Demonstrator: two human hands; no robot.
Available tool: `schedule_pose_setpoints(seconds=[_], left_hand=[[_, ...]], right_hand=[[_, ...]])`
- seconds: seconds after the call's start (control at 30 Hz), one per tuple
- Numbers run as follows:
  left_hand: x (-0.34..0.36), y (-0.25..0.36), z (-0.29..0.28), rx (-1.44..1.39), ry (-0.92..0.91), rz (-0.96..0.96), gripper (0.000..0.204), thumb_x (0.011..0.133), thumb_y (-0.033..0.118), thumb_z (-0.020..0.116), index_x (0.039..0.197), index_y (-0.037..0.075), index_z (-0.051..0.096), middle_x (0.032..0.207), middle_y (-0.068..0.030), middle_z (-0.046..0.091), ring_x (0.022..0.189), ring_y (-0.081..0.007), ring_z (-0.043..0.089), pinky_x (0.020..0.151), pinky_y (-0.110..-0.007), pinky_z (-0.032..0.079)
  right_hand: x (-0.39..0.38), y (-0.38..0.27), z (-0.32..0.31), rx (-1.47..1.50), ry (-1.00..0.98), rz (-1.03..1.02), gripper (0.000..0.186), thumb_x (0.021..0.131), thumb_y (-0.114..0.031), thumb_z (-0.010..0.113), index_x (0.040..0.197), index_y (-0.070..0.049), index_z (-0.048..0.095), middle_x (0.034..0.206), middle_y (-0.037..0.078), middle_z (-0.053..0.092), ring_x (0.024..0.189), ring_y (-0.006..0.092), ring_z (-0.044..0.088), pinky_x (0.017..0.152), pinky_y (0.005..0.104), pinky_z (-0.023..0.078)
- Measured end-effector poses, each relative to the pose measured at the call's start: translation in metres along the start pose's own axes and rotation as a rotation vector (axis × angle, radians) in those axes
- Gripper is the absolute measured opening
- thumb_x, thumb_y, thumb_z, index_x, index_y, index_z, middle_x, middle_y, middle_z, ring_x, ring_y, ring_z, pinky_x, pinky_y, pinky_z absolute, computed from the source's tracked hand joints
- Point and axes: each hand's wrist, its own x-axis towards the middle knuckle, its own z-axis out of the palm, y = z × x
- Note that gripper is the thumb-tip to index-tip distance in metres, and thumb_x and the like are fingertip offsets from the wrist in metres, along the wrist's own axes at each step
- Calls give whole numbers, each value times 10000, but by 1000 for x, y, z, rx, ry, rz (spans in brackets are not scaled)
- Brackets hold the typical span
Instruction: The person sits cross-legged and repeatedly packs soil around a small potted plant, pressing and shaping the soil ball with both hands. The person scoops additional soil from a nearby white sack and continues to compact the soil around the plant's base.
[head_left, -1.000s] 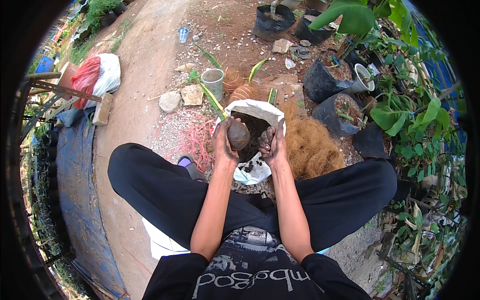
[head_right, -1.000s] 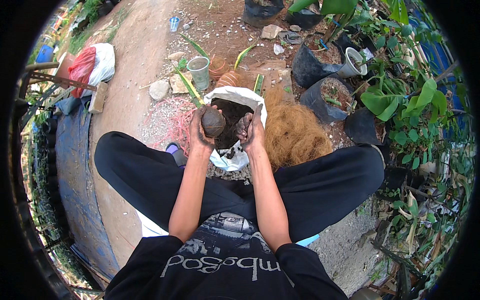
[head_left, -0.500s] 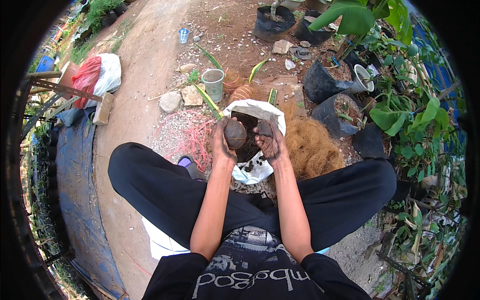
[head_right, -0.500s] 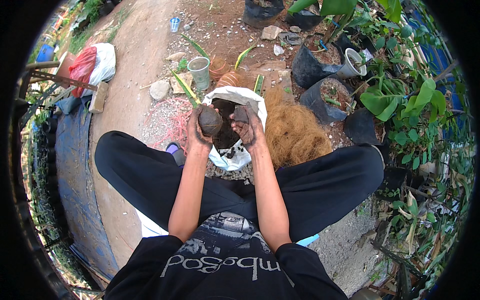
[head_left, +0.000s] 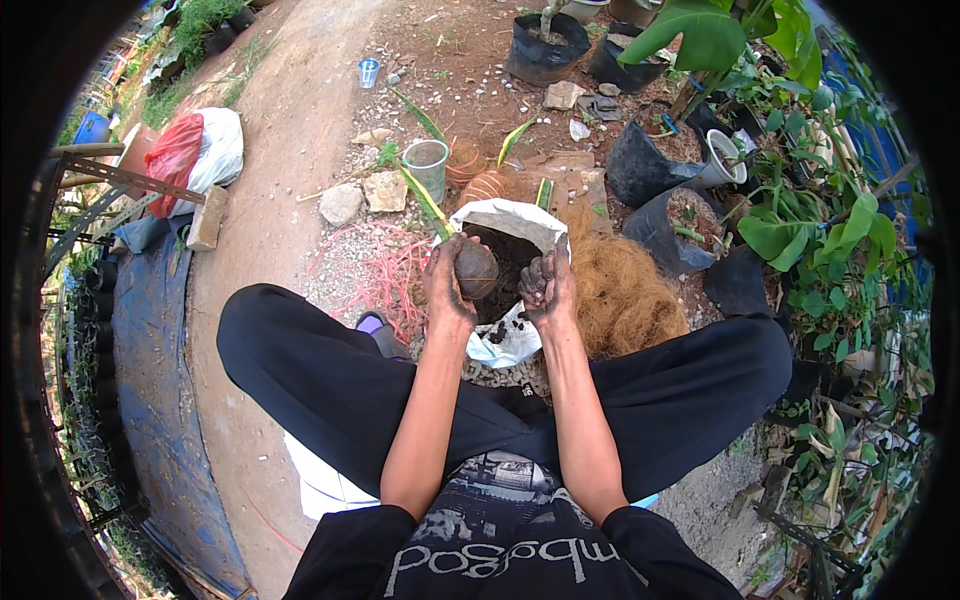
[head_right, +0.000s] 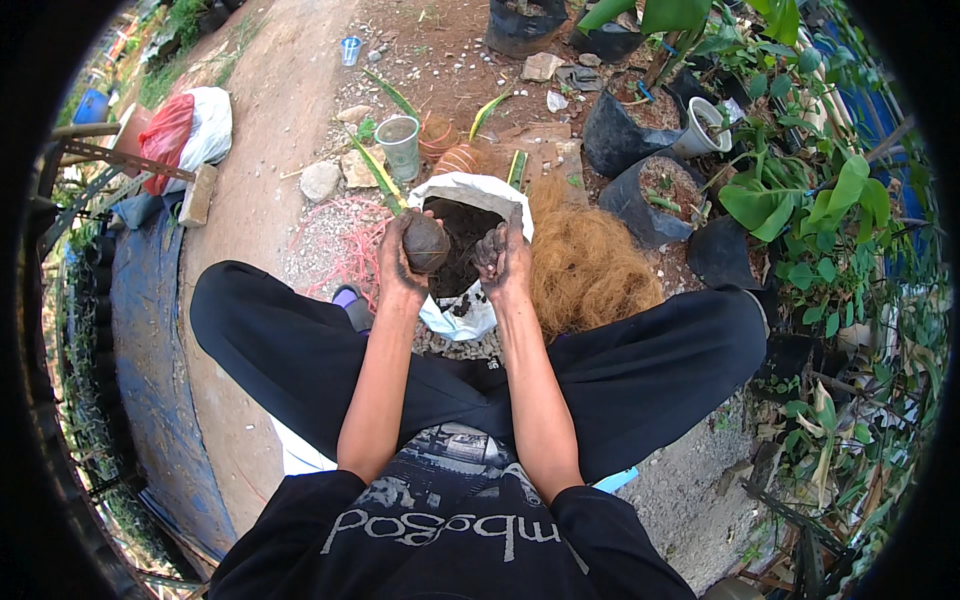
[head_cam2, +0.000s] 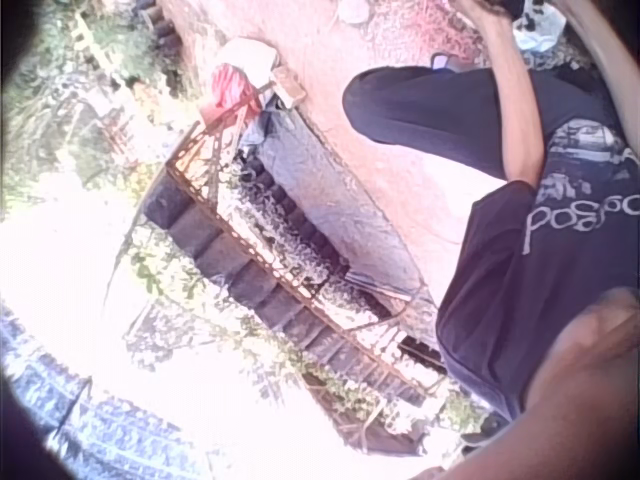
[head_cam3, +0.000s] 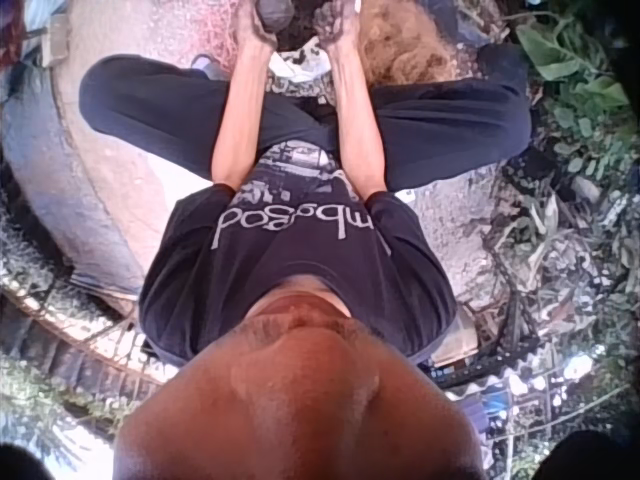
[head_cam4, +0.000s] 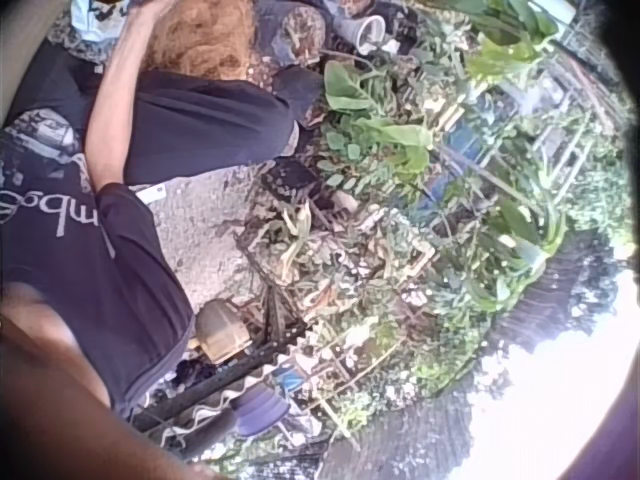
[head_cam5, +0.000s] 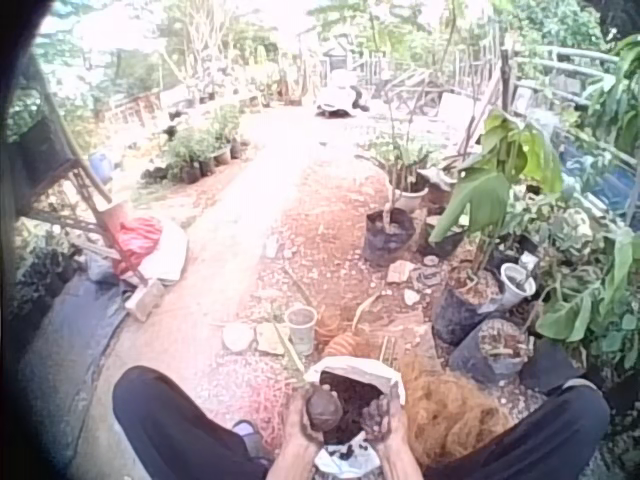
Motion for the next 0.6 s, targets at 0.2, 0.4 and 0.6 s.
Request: schedule_pose_setpoints(seconds=[0.2,0.4,0.6], left_hand=[[1,0,-1,-8,6,-6,275,873,193,621,1068,16,543,994,-152,641,877,-258,655,789,-363,560],[-1,0,-2,-11,-4,5,270,873,194,620,1063,16,547,1003,-156,639,878,-256,655,785,-362,562],[-1,-1,-1,-11,3,2,286,867,198,632,1070,16,546,1005,-158,637,887,-259,651,797,-365,558]], right_hand=[[-2,0,15,80,100,34,468,921,-578,450,781,-136,519,572,12,422,456,125,422,350,216,297],[0,4,5,212,-87,-22,505,934,-534,465,624,-138,419,562,25,388,486,145,412,387,250,328],[-2,1,-1,163,31,23,563,936,-521,471,542,-143,336,448,-11,253,359,131,272,307,245,225]])
